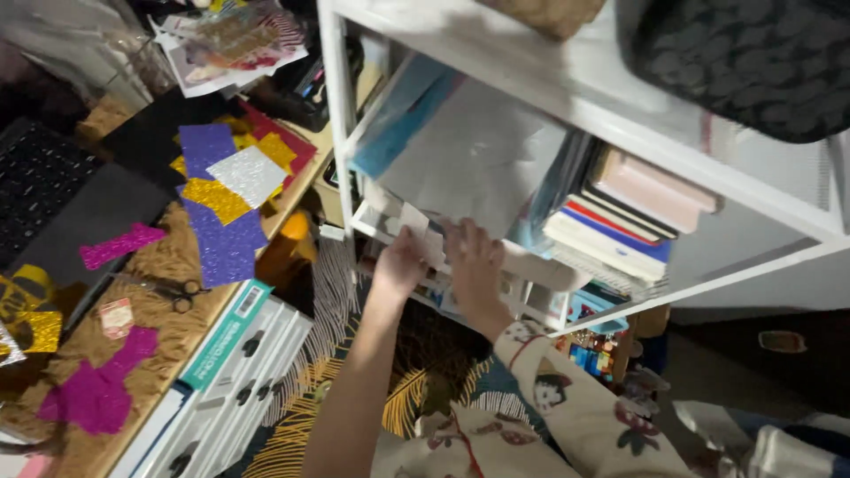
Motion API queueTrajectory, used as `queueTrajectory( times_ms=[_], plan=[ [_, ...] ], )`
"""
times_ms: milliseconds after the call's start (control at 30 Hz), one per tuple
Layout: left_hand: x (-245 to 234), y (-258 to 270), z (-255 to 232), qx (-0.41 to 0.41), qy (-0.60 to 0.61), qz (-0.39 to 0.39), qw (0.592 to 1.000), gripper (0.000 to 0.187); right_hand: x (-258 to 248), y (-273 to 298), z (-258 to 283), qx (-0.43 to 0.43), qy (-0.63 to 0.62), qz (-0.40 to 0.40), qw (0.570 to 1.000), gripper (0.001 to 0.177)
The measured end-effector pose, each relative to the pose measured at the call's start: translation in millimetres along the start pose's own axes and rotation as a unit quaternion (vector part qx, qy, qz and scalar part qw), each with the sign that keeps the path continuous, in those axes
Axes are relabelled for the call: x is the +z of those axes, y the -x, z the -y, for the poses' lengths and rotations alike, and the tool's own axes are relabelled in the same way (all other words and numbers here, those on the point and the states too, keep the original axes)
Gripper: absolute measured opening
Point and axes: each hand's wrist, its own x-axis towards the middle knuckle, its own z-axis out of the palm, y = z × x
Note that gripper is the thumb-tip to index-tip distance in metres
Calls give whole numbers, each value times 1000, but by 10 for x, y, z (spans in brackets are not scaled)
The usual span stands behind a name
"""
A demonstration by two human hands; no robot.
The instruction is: Organizing and sorting various stickers, cutouts, and decorative craft supplies on a desk.
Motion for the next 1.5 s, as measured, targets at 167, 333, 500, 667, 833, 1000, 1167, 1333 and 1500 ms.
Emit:
queueTrajectory(
  times_ms=[167,333,500,667,833,1000,1167,1333,1500],
  plan=[
    [788,422,78,177,-163,-89,967,24,56,-32,-92,-26,-73,-19,997,59],
    [1178,620,37,227,-217,-69,947,29,-47,-268,-221,-33,-89,24,995,46],
    [1140,778,-25,199,-357,-246,879,28,8,-443,-429,80,-287,83,951,25],
    [1009,385,29,259,-519,-283,764,29,-164,-549,-374,84,-385,45,918,28],
    [1620,40,230,367,-596,-355,620,35,-235,-606,-360,64,-400,-12,914,33],
    [1690,-164,259,336,-559,-358,668,36,-180,-715,-449,4,-404,-61,913,32],
    [937,-504,22,397,-590,-258,654,20,-216,-834,-322,36,-422,-37,905,29],
    [1555,303,-148,353,-687,-300,560,21,-216,-986,-39,-69,-408,-47,909,37],
    [1963,1230,-425,473,-660,-286,510,13,-283,-1499,746,-154,-454,-26,877,43]
  ],
)
